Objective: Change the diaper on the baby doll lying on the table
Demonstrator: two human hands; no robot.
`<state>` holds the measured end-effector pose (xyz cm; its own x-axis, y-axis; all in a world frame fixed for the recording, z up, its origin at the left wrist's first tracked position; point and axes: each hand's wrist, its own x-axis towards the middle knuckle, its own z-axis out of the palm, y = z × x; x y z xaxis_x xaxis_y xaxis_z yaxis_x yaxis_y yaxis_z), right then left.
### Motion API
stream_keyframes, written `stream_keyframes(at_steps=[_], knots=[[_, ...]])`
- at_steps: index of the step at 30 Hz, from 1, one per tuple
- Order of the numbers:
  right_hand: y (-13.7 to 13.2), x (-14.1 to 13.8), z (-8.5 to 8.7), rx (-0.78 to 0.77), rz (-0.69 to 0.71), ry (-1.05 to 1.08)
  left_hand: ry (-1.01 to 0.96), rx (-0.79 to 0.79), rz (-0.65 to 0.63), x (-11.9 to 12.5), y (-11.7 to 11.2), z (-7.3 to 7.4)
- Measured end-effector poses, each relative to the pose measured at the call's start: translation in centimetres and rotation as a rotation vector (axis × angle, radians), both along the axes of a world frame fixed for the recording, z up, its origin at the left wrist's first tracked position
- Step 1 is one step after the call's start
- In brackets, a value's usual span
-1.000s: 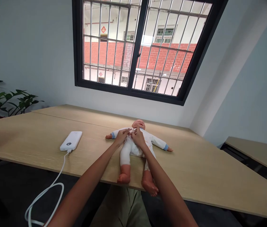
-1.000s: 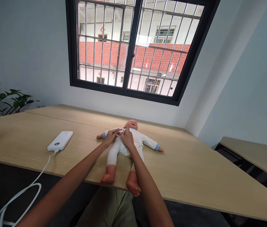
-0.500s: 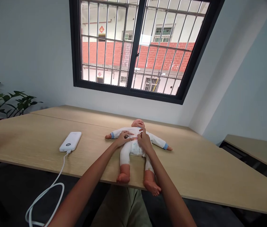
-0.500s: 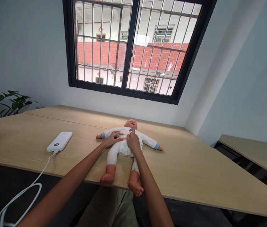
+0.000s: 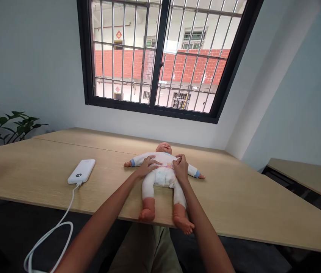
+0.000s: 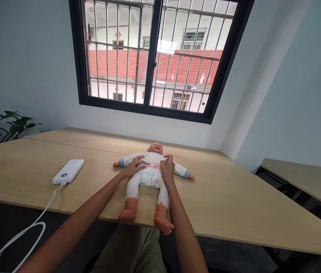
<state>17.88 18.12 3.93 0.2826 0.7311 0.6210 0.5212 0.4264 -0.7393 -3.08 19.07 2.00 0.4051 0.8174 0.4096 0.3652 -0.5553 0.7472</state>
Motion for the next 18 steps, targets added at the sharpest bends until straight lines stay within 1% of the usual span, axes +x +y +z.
stream_keyframes(at_steps=[2,4,7,10,12,14,18], knots=[[0.2,0.7,0.0,0.049,-0.048,0.073,0.016,0.029,0.010,0.0,0.0,0.1],[0.4,1.1,-0.1,0.039,-0.043,0.134,0.017,0.078,0.020,0.2,-0.2,0.3],[0.7,1.0,-0.4,-0.057,0.068,0.177,0.027,0.164,0.030,0.7,-0.9,0.9],[0.7,0.8,-0.8,-0.180,0.220,0.103,0.160,0.191,0.020,1.0,-1.5,1.3],[0.7,0.6,-0.9,-0.207,0.273,0.042,0.250,0.184,-0.007,1.1,-1.6,1.2],[0.6,0.6,-1.0,-0.196,0.280,0.019,0.268,0.190,-0.034,1.1,-1.4,1.0],[0.6,0.5,-0.9,-0.209,0.229,0.004,0.230,0.194,-0.043,1.0,-0.9,0.5]])
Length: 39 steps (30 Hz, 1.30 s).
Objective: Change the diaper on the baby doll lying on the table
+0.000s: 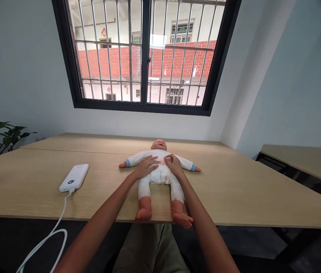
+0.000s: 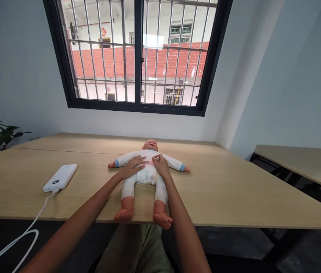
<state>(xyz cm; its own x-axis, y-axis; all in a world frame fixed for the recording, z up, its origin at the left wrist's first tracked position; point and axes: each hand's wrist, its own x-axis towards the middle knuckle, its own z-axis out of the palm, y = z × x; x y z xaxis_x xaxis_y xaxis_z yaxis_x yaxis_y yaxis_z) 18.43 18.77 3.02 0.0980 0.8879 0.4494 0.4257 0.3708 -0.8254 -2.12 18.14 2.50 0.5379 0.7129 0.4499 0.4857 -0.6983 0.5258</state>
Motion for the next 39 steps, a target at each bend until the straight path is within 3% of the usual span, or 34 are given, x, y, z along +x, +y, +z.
stream_keyframes(at_steps=[9,19,25,31,39], knots=[[0.3,0.0,-0.2,0.000,-0.040,-0.007,-0.059,0.016,-0.015,0.1,0.0,0.1],[0.4,-0.1,-0.4,0.011,-0.050,0.007,-0.364,-0.157,-0.088,0.6,0.6,-0.3],[0.0,-0.3,0.0,-0.012,-0.043,0.064,-0.289,-0.151,-0.023,0.4,0.7,-0.3],[-0.1,-0.3,0.0,-0.009,-0.040,0.056,-0.281,-0.140,-0.044,0.3,0.7,-0.4],[-1.0,-1.1,0.5,0.019,0.176,-0.074,-0.337,-0.161,-0.057,0.5,0.5,-0.3]])
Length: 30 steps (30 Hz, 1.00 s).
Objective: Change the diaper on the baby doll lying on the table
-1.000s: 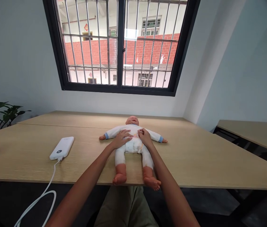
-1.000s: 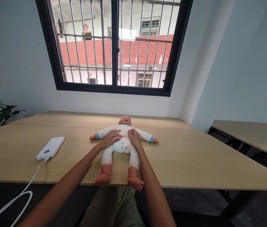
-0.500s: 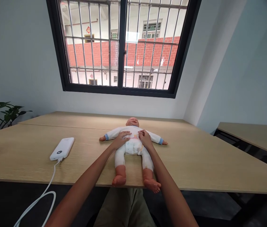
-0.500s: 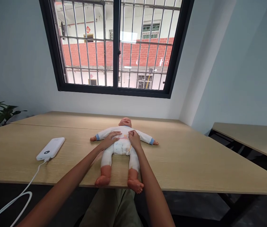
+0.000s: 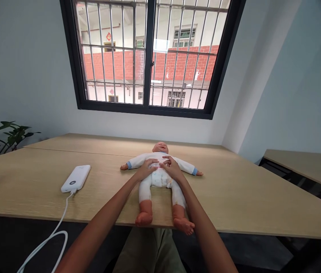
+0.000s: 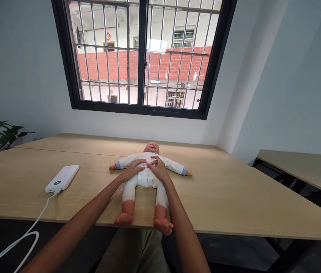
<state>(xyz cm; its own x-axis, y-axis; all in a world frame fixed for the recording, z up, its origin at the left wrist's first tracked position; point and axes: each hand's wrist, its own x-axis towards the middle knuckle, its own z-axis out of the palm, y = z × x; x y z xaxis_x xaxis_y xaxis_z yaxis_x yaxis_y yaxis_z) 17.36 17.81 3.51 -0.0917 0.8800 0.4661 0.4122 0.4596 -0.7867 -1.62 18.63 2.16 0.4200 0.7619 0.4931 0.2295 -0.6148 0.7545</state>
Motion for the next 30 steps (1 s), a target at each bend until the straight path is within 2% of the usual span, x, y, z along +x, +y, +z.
stream_keyframes(at_steps=[5,10,13,18,26,30], knots=[[-0.1,-0.8,0.2,0.010,-0.064,-0.020,-0.046,-0.022,-0.018,0.1,-0.2,0.1],[-0.1,-1.9,0.3,0.031,0.020,0.152,-0.033,-0.046,-0.021,0.3,-0.3,0.1],[-0.2,-2.1,0.3,0.021,-0.046,0.155,-0.035,-0.048,-0.033,0.3,-0.2,0.1],[-0.4,-1.6,0.1,-0.069,-0.156,0.036,0.014,0.018,0.013,0.0,0.3,-0.4],[0.0,-1.2,-0.3,-0.017,-0.112,0.019,0.027,0.043,0.054,0.0,0.2,-0.4],[0.3,-0.5,-0.1,-0.069,-0.027,0.229,-0.005,0.033,0.047,0.2,-0.1,-0.3]])
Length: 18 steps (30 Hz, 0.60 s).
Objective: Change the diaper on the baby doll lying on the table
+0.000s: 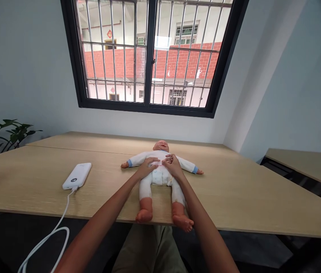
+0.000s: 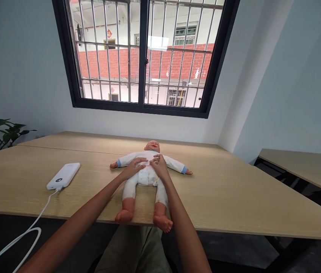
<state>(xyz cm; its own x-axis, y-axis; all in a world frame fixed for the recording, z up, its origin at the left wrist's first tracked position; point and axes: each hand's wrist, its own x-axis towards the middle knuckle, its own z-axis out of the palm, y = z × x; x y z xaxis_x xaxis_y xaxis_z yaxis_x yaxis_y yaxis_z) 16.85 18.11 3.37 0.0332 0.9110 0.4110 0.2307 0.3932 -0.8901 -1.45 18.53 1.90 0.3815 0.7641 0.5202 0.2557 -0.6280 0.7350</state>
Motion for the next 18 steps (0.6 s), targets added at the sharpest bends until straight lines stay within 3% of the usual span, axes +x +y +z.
stream_keyframes(at_steps=[4,11,15,18], knots=[[0.3,0.6,0.0,0.012,-0.064,0.028,0.013,0.005,0.013,0.0,-0.1,0.2],[0.7,0.6,-1.1,0.083,0.013,-0.174,0.169,0.027,-0.006,-0.5,0.1,-0.2],[0.8,0.4,-0.6,0.069,0.191,-0.024,0.248,-0.020,-0.024,-0.7,-0.1,-0.1],[1.0,0.8,0.1,0.039,0.115,0.147,0.192,-0.046,0.003,-0.5,-0.3,0.1]])
